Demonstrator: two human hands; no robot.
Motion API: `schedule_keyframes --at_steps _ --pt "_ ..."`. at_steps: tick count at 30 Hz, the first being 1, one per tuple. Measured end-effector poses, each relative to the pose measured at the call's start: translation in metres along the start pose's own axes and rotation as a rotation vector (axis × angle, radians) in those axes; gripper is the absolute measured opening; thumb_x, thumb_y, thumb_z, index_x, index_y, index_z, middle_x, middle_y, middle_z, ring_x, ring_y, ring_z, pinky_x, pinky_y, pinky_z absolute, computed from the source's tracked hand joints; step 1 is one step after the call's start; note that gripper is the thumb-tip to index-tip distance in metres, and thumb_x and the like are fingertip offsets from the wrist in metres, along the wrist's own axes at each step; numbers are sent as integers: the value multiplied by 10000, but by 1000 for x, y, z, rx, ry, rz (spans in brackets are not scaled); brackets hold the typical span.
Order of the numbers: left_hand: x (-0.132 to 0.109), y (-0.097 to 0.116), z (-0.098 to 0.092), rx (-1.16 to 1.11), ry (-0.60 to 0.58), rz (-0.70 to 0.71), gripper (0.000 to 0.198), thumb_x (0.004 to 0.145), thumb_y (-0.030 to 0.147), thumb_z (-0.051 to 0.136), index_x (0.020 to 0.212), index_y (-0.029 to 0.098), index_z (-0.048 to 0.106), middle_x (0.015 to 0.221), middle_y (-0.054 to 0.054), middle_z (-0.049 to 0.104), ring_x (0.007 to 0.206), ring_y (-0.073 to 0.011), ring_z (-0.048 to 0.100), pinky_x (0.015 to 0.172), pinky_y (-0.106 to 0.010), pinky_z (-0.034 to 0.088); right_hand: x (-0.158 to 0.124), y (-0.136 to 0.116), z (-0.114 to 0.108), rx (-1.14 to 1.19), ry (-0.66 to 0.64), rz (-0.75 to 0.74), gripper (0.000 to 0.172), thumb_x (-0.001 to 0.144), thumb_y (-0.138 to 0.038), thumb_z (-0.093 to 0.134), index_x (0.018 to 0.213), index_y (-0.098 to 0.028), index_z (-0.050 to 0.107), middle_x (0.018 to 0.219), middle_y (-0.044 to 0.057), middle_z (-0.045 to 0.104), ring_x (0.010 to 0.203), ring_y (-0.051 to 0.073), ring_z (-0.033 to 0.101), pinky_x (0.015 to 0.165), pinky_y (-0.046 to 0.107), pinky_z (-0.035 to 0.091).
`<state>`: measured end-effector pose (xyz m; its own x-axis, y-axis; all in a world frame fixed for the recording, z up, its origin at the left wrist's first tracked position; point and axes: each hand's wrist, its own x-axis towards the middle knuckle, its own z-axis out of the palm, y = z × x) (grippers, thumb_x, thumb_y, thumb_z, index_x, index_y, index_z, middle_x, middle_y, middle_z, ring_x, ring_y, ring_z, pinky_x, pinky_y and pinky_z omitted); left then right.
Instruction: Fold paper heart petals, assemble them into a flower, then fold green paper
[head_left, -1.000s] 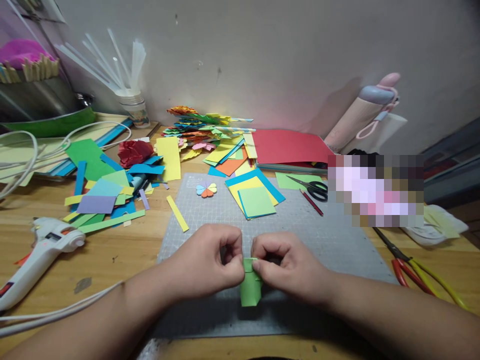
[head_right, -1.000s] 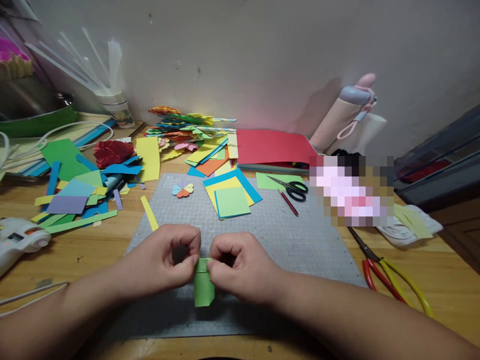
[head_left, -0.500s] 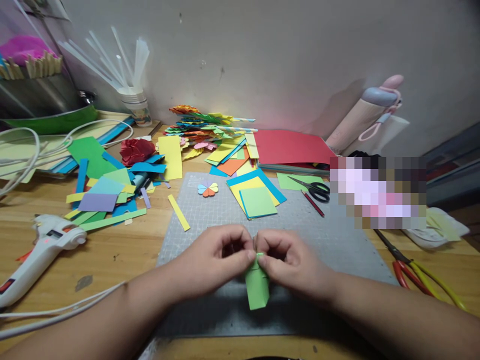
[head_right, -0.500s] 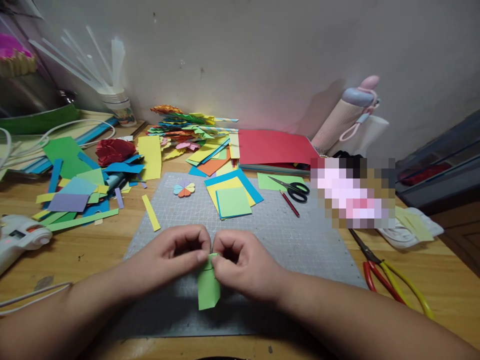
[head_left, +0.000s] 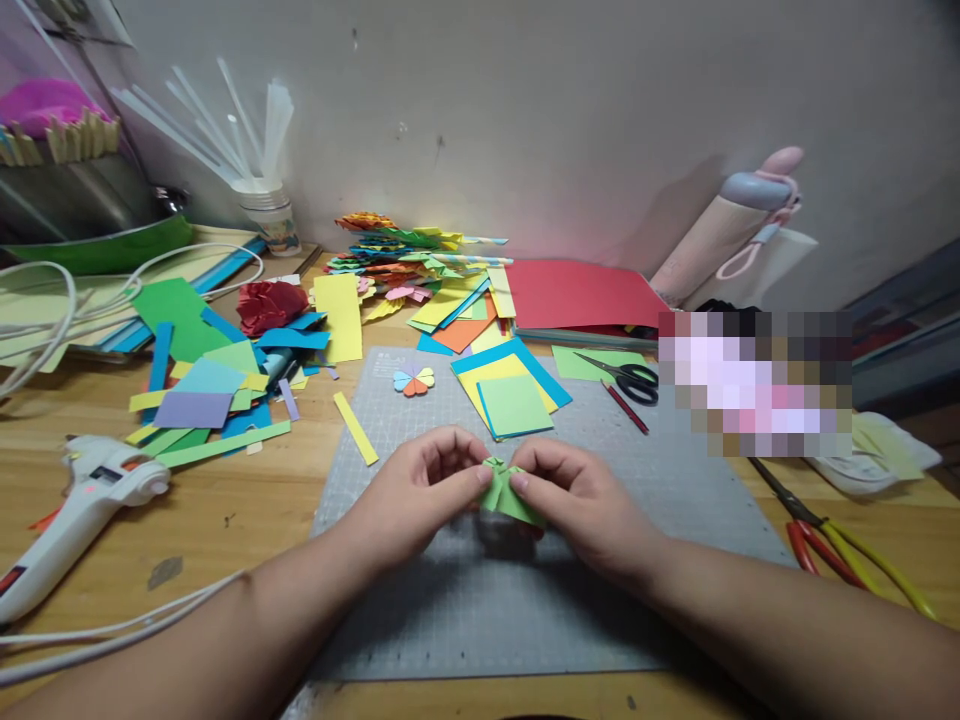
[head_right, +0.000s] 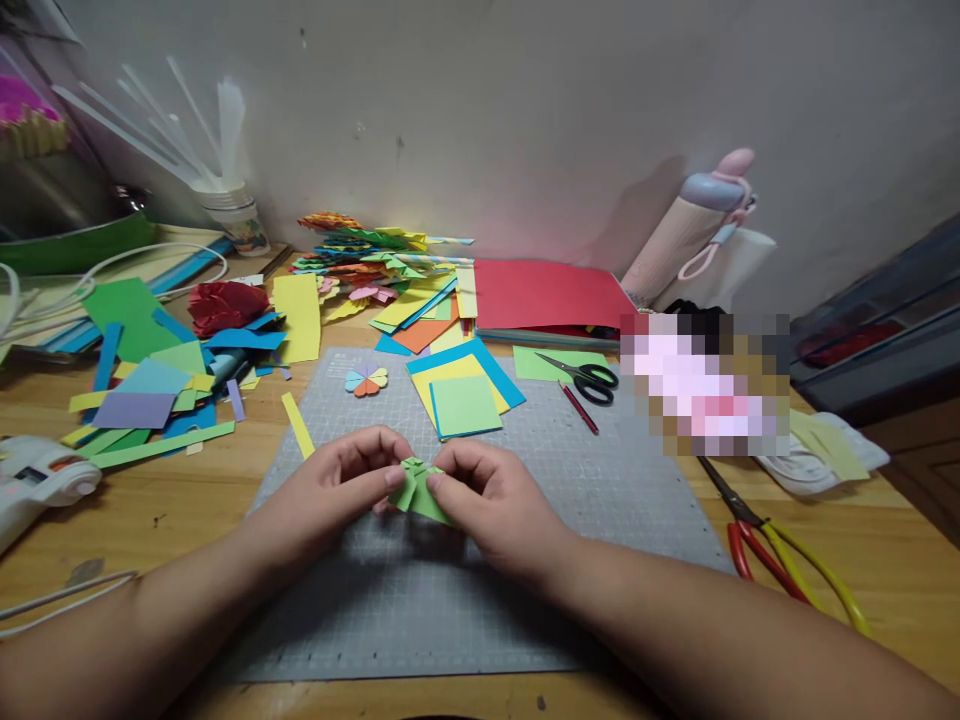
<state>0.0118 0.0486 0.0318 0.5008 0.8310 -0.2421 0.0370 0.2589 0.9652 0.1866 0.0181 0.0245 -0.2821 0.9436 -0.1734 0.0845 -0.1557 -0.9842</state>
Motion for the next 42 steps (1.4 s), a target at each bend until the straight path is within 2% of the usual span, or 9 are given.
schedule_keyframes --at_steps 8,13,19,27,29,31,34,37,42 --pt "-2 2 -5 100 -34 48 220 759 338 611 680 142 552 668 10 527 634 -114 459 595 -236 348 -2 1 -4 32 -79 -27 195 832 -348 537 755 -169 538 628 -28 494 536 100 459 505 228 380" --pt "-3 5 -7 163 -49 84 209 764 323 603 670 142 557 662 7 522 642 -121 452 601 -242 347 0 0 -6 0 -77 -52 224 833 -340 538 685 -173 525 590 -34 464 537 97 437 509 220 369" --pt "0 0 -5 161 -49 -23 209 728 315 615 650 144 524 582 46 451 550 -88 376 524 -218 285 6 1 -9 27 -220 128 226 764 -311 573 614 -174 474 506 -54 456 464 76 427 466 199 336" --pt "-4 -3 -12 194 -384 -119 202 755 318 605 689 142 531 583 50 448 531 -78 351 490 -214 255 4 6 -12 77 -566 314 155 688 -251 603 605 -153 517 486 -69 453 410 42 374 406 168 284" --pt "-4 -3 -11 212 -412 -127 212 751 326 613 686 142 532 578 51 446 529 -78 352 485 -212 253 4 5 -11 89 -597 343 155 670 -243 605 578 -147 525 470 -68 456 395 38 376 405 169 295" --pt "-3 -4 -8 192 -341 -110 211 750 327 610 686 141 536 586 49 451 542 -81 370 504 -213 278 4 3 -9 116 -527 359 159 669 -248 592 562 -150 527 451 -55 488 372 47 407 384 172 297" --pt "0 -3 -3 86 -160 -64 224 776 363 577 751 143 547 629 39 481 573 -89 425 564 -226 341 5 3 -7 183 -289 300 168 691 -268 587 581 -151 538 474 -28 548 380 63 474 377 171 311" --pt "3 -4 0 1 -126 -28 234 779 377 581 813 150 535 710 10 547 620 -105 483 579 -233 369 6 5 -4 248 -94 182 225 759 -329 609 641 -146 553 559 -13 589 454 64 529 447 177 384" --pt "3 -4 -1 18 -89 -23 169 755 298 594 751 144 526 670 10 559 580 -90 468 566 -230 351 6 11 -1 292 -109 91 224 809 -374 615 798 -152 589 718 20 614 592 109 603 482 206 458"
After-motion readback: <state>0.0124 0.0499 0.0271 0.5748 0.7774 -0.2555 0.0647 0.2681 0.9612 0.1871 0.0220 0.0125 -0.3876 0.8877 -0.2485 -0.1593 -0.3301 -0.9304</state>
